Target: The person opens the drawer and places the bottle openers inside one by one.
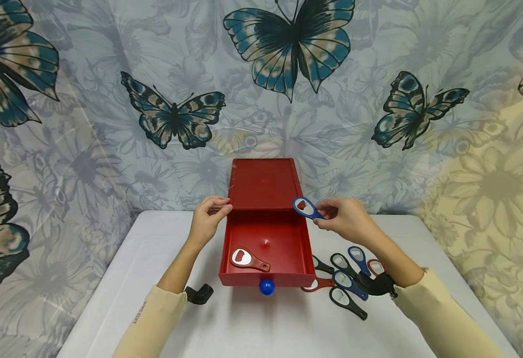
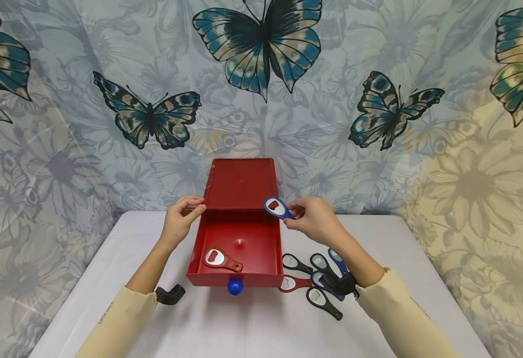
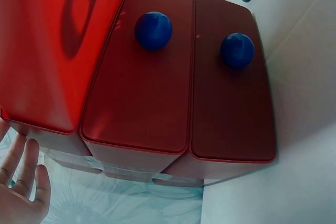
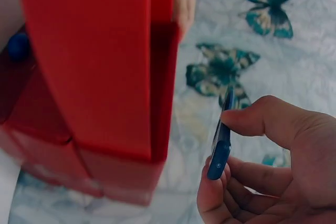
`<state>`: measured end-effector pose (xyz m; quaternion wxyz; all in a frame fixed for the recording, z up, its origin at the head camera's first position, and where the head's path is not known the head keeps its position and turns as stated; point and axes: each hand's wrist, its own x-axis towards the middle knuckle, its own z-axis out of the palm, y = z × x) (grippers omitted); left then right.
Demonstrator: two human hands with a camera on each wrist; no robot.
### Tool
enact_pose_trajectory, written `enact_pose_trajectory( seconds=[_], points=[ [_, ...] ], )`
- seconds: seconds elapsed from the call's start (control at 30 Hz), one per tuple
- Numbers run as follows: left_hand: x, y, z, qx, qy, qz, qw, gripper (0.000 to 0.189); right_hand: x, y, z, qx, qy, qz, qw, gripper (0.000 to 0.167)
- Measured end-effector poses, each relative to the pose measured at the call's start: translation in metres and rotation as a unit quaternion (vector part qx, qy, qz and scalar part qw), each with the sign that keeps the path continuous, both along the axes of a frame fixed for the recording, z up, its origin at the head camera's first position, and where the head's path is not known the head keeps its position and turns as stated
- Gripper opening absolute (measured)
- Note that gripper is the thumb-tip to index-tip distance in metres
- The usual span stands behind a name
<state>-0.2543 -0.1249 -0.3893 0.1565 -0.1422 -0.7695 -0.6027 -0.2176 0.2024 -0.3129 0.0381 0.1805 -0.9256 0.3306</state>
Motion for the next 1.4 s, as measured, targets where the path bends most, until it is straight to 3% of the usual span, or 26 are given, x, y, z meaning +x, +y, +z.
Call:
enact_pose_trajectory(
  seconds=[0.3,0.57,1.03,1.4],
  points=[
    [0.003,0.0,0.003,0.005,-0.002,-0.003,1.0,0.026,-0.005,-0.041,-0.001,0.012,-0.015,0.055,0.9983,0.02],
    [-0.006,0.004,0.01,0.002,0.015,-0.014,0.9998,0.026,-0.011,-0.064,-0.005,0.034,-0.018,0.088,0.9954,0.022],
    [-0.009,0.002,0.009,0.004,0.015,-0.015,0.9998,0.026,-0.015,-0.091,-0.024,0.089,-0.058,0.091,0.9901,0.028],
    [0.002,0.0,0.003,0.003,0.007,-0.001,1.0,0.025,-0.006,-0.108,-0.054,0.132,-0.059,0.08,0.9864,0.025]
  ],
)
